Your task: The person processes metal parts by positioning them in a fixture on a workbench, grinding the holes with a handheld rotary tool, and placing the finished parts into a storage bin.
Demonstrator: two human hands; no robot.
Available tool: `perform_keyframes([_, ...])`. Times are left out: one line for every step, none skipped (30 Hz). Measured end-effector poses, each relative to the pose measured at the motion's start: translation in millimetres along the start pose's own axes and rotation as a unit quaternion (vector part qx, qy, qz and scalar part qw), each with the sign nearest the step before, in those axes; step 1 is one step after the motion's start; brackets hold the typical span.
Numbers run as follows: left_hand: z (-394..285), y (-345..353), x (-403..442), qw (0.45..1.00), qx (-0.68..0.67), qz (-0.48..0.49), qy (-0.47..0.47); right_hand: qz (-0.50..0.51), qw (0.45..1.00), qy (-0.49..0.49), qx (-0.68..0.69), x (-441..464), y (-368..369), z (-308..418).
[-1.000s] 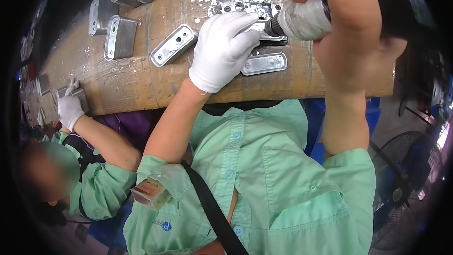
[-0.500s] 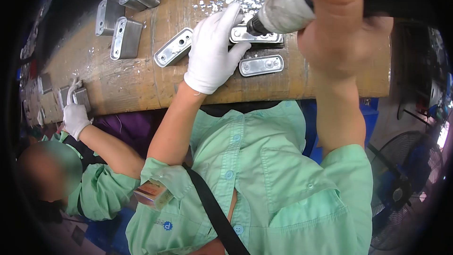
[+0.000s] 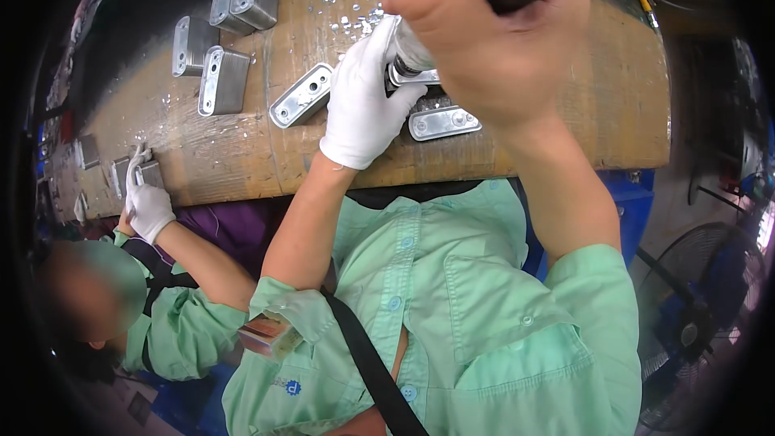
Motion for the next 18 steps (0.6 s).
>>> perform_keyframes([1,4,0,1.0,0.005,0.014,-0.006,0.005,1.0,0.008,-0.013,-1,1,2])
perform_keyframes([4,7,0,1.0,0.011,0.025,-0.01,0.01,0.999,0.015,-0.026,-1,5,6])
perform_keyframes([4,9,0,0.999,0.017,0.038,-0.015,0.016,0.999,0.023,-0.039,-1,9,9])
perform_keyframes([4,9,1,0.998,0.019,0.05,-0.019,0.023,0.998,0.022,-0.059,-1,9,11])
perform_keyframes([3,9,3,0.998,0.021,0.061,-0.022,0.03,0.996,0.021,-0.079,0,8,12])
perform_keyframes([1,9,6,0.997,0.024,0.071,-0.025,0.038,0.994,0.019,-0.099,0,8,13])
perform_keyframes([-5,5,8,0.998,0.034,0.057,-0.011,0.058,0.996,0.019,-0.06,-1,5,17])
perform_keyframes([-10,2,10,0.998,0.042,0.044,0.002,0.078,0.997,0.02,-0.021,-1,1,18])
perform_keyframes([-15,-2,13,0.998,0.05,0.031,0.014,0.076,0.996,-0.041,-0.027,1,-18,23])
perform_keyframes([-18,-1,14,0.997,0.054,0.045,0.017,0.072,0.992,-0.051,-0.086,1,-36,34])
perform_keyframes([-21,-1,15,0.996,0.057,0.06,0.019,0.039,0.999,-0.022,-0.026,-4,-53,42])
perform_keyframes([-22,-1,16,0.995,0.063,0.075,0.019,0.005,0.999,-0.02,0.025,-4,-67,53])
perform_keyframes([-20,3,15,0.993,0.064,0.093,0.015,-0.028,0.996,-0.021,0.077,-5,-82,63])
perform_keyframes([-22,2,14,0.994,0.067,0.085,0.025,-0.062,0.99,-0.054,0.118,-6,-101,74])
perform_keyframes([-23,1,14,0.994,0.069,0.078,0.034,-0.094,0.991,-0.051,0.086,-10,-117,79])
perform_keyframes([-25,-1,14,0.994,0.071,0.07,0.043,-0.108,0.991,-0.05,0.059,-14,-130,81])
perform_keyframes([-27,-6,15,0.995,0.07,0.06,0.049,-0.123,0.991,-0.048,0.032,-20,-145,79])
perform_keyframes([-28,-16,13,0.995,0.073,0.032,0.06,-0.139,0.989,-0.043,0.005,-26,-158,76])
Point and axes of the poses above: each hand's wrist, its own x-axis towards the middle knuckle, its own y-axis out of the palm, z = x × y, the point moved 9 cm from there along x, towards the middle knuckle, and after that the axes turned 11 degrees about x, right-handed, at the moved point
